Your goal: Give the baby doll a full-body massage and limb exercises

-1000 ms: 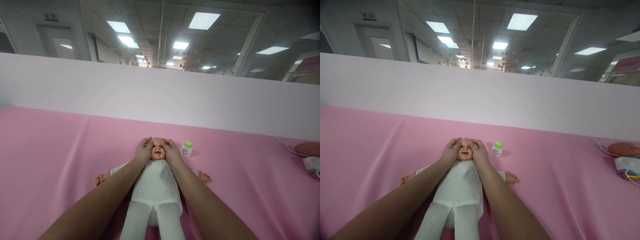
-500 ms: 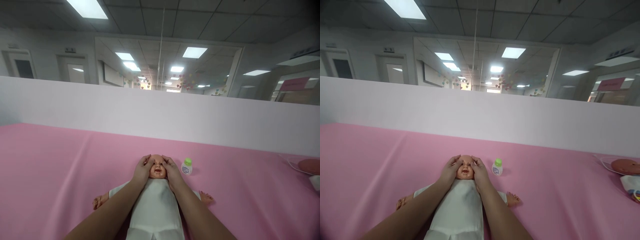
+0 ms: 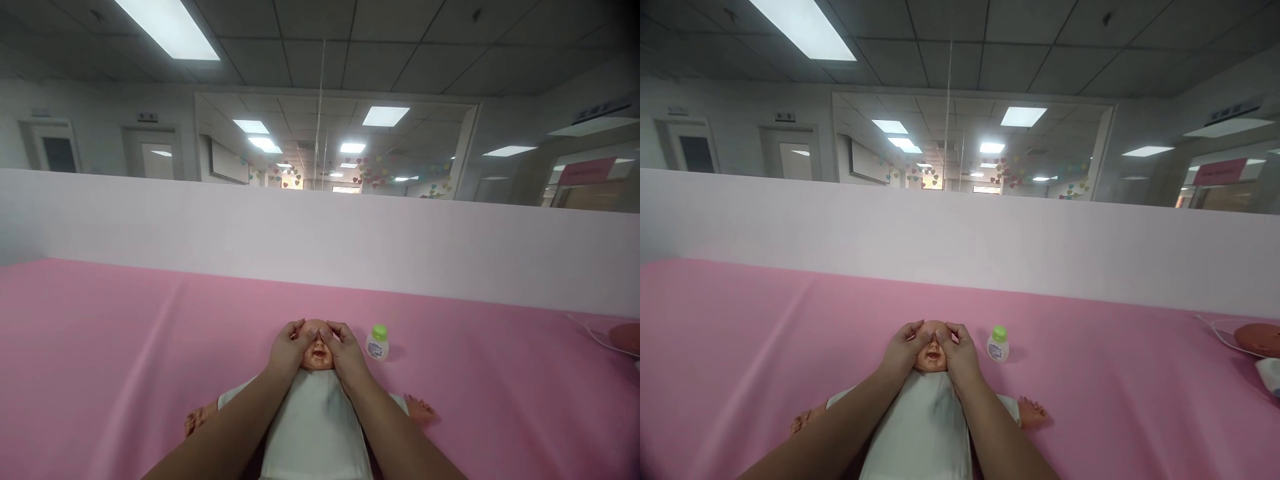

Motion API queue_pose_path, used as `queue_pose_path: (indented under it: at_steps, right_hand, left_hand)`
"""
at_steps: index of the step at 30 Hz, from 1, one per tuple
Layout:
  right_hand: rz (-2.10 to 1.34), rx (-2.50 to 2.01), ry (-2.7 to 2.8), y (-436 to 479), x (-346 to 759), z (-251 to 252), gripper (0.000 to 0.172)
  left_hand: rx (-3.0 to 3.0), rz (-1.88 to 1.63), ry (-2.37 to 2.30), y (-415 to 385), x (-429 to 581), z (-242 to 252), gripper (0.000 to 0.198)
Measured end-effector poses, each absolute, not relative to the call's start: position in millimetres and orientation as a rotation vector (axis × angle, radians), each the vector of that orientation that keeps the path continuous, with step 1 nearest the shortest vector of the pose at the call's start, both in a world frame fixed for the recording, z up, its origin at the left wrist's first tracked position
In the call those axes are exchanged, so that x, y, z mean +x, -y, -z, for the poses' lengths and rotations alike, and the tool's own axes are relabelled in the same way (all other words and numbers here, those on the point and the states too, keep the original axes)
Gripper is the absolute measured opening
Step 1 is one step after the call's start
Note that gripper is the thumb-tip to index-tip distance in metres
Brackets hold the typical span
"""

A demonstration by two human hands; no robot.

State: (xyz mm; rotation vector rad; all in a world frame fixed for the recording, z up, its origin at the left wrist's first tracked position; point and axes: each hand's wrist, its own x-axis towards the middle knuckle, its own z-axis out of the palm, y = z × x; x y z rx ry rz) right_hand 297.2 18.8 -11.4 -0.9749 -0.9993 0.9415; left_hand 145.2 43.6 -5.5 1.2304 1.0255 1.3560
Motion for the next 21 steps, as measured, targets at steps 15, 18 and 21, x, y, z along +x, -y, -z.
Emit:
queue_pose_path:
  at_steps: [15, 18, 21]
  right_hand:
    - [-1.127, -0.881, 0.797, -20.6, 299.0, 15.0, 0.046]
    - [-1.155, -0.842, 0.803, -19.9, 299.7, 16.4, 0.049]
    - [-1.137, -0.834, 0.831, -18.1, 299.9, 16.2, 0.049]
  left_hand:
    - [1.222, -1.419, -1.068, -47.3, 144.7, 13.8, 0.035]
    - [1.232, -1.425, -1.057, -44.2, 144.3, 11.1, 0.040]
    - [1.231, -1.410, -1.025, -41.4, 144.9, 8.9, 0.046]
